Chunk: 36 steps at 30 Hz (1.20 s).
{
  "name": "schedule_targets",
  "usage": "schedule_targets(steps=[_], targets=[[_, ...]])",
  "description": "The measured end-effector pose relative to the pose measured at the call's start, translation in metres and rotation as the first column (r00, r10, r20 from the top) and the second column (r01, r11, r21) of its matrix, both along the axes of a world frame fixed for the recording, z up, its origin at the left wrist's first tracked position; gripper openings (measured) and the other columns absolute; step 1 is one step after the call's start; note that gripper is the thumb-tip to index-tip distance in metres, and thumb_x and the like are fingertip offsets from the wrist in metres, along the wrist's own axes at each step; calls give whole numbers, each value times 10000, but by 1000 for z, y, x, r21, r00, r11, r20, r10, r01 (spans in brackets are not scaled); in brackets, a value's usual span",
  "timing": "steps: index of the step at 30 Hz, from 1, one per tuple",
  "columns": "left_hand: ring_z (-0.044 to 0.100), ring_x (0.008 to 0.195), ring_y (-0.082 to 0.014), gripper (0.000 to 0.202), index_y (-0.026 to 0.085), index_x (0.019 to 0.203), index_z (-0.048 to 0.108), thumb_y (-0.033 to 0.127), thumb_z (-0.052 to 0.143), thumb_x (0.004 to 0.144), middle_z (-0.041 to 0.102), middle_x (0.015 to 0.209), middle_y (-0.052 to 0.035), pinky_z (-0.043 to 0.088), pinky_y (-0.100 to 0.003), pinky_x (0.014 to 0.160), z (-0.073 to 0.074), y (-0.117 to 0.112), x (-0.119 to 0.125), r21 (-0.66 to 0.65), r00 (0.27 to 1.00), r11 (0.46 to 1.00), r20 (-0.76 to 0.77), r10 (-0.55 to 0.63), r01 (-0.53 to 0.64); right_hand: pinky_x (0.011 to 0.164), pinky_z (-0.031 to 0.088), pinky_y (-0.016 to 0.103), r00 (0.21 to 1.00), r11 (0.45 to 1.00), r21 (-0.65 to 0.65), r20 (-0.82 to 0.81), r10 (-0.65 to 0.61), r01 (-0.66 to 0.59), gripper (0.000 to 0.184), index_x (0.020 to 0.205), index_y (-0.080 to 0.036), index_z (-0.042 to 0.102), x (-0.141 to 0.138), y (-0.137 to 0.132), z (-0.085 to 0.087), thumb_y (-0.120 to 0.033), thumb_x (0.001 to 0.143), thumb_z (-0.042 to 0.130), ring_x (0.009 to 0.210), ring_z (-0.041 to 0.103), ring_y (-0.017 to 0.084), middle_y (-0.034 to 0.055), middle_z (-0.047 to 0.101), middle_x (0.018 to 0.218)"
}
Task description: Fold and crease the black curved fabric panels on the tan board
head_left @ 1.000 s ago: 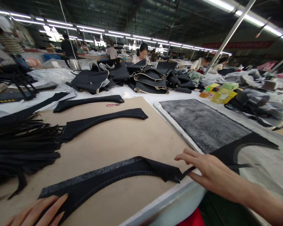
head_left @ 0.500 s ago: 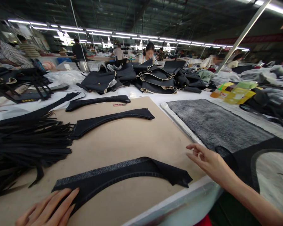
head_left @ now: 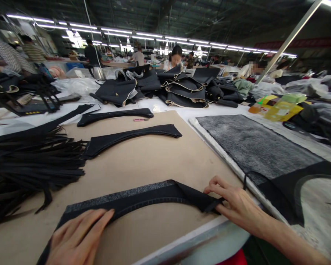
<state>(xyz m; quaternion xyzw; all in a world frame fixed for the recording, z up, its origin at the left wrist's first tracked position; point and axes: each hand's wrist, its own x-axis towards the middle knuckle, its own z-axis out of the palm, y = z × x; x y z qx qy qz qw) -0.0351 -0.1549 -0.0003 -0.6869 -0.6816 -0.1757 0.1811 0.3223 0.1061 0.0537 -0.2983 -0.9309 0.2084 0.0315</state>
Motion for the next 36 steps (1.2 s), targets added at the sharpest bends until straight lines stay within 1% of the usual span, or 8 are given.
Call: schedule_targets(steps=[4,9,18,26,28,31,34,36], targets=[[528,1087,-169,422,235,1298,546,126,415,912,623,1177,-20,387,-255,927,20,60,64,-17,987,991,94,-132,134,660,368,269,999,999,44,-45,8,-6,307,1042,-245,552,-4,-2,-6,-99,807,421,716,543,135,21,490,1058],[546,988,-224,355,271,1235,586,166,465,918,620,1146,-51,425,-337,809,13,104,112,-86,976,985,171,-136,152,654,361,272,990,999,20,-134,-38,41,268,1060,-229,546,-9,-6,-7,-142,845,411,739,543,146,26,532,1015],[515,1074,-238,455,285,1261,572,93,460,864,629,1172,-47,322,-369,903,-1,101,108,-54,988,987,38,-148,150,610,399,281,840,871,-214,-240,-486,442,339,869,-191,593,-7,29,-32,-499,901,458,679,564,190,17,575,746],[532,1083,-224,297,295,1184,615,220,491,926,639,1152,-33,378,-348,898,10,94,110,-17,938,987,315,-147,161,635,405,318,950,923,236,-146,-275,304,296,1116,-230,521,-29,-1,11,-264,860,375,755,625,200,41,586,1047],[538,1091,-218,259,280,1157,626,278,487,939,626,1160,-53,412,-350,915,22,95,107,-69,794,987,603,-75,145,637,417,314,980,948,260,-127,-156,185,303,1137,-229,499,-47,-11,18,-226,878,343,779,632,205,42,594,1035],[585,1002,-208,338,218,1125,628,461,523,915,650,1083,-81,464,-318,859,40,103,104,-142,318,978,944,87,153,667,438,309,990,961,276,-139,9,30,364,1198,-208,456,-76,-25,21,-162,858,338,847,628,215,59,603,1047],[607,807,-180,506,154,1023,631,599,637,783,660,888,-68,474,-264,691,51,116,102,-145,-126,965,976,175,217,724,448,309,981,956,284,-155,118,-70,437,1213,-180,447,-101,-38,21,-100,792,365,917,612,227,87,605,1063],[572,664,-143,544,140,937,625,604,730,673,622,740,-31,445,-235,600,53,121,100,-138,-239,957,950,201,256,760,445,307,977,963,243,-152,152,-112,435,1188,-172,468,-112,-45,23,-75,772,384,933,604,228,91,607,1052]])
